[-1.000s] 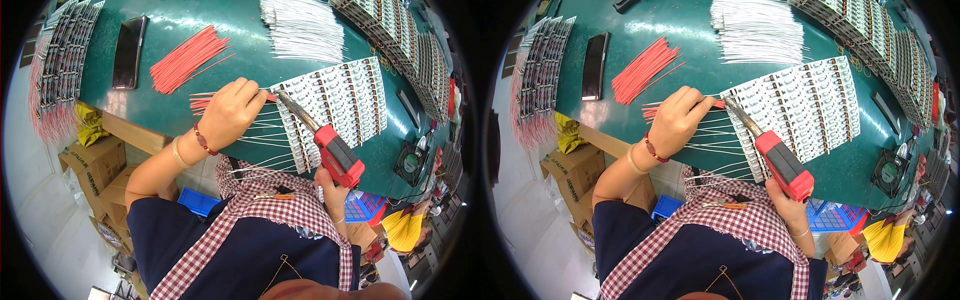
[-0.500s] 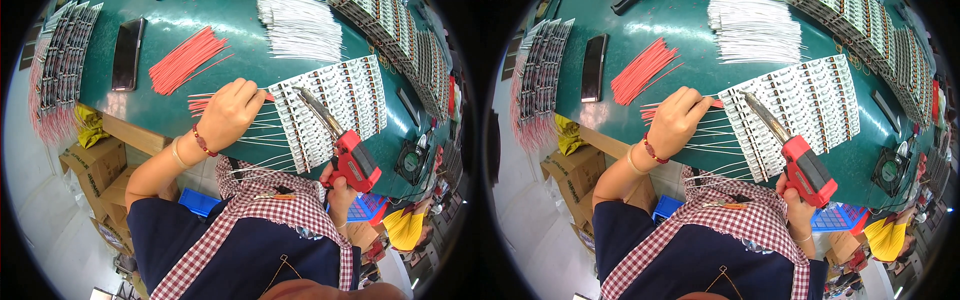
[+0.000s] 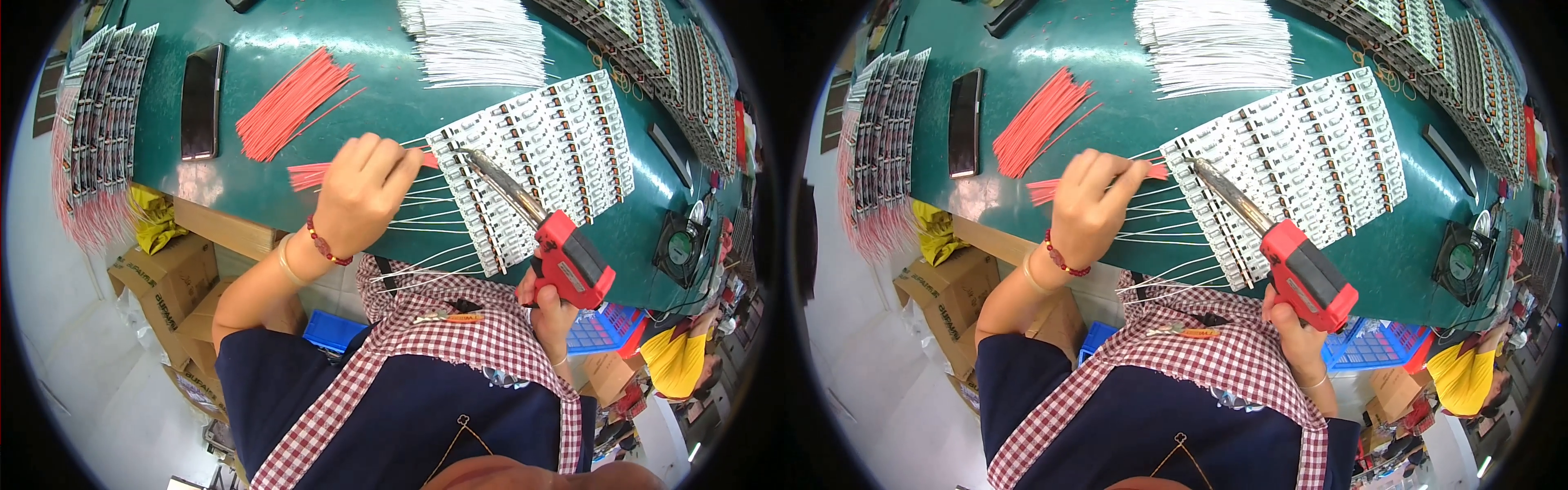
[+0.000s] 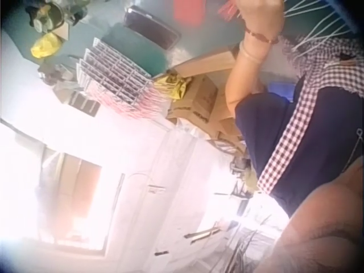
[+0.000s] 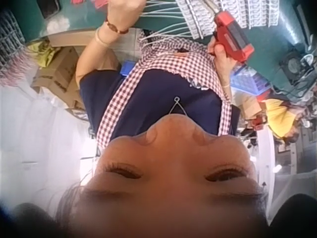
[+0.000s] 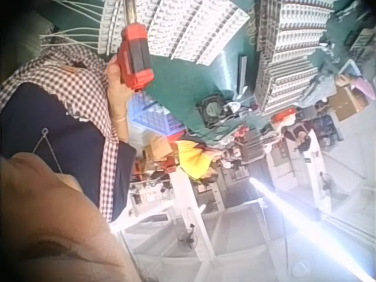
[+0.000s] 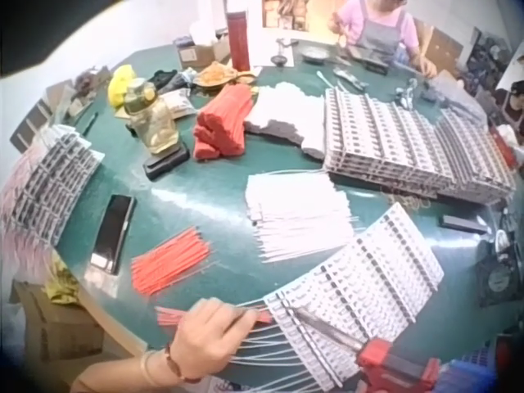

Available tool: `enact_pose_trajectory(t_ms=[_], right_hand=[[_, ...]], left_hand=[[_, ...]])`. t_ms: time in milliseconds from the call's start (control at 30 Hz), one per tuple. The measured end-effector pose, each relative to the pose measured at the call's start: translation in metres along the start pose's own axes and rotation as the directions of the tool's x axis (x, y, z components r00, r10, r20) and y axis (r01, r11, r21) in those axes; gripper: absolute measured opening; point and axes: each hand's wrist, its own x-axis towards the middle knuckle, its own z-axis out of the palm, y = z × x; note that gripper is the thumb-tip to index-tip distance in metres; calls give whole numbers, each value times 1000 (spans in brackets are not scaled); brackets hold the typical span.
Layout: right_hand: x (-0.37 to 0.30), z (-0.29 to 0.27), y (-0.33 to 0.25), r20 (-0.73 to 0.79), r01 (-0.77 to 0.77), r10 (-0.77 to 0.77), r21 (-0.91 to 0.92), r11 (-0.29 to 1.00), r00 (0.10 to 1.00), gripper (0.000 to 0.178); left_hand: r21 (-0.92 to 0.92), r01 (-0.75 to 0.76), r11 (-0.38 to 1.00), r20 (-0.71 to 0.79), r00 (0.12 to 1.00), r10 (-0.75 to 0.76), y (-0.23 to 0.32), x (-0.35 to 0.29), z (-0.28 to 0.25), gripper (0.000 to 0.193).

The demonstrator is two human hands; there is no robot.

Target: The person assembles electronic components by inserting wires into circuit boards and soldering them together with a soldering iron.

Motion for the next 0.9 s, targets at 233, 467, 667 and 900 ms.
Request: enact_pose_trajectory(t_ms=[233,467,667,900], right_hand=[[-2,-5,10,60,39,-32,-109,993,998,41],[-5,-12,19,75,87,-72,-226,970,995,28],[-4,-11,19,53,46,-36,-212,976,998,25],[-1,-7,10,65,27,-7,-323,946,998,25]], left_hand=[[-88,13,996,77,997,-6,6,-10,11,28],[-106,-14,994,42,999,18,4,-10,9,29],[-113,-14,993,78,997,23,2,-9,11,27],[-111,4,994,83,997,5,3,-10,12,25]])
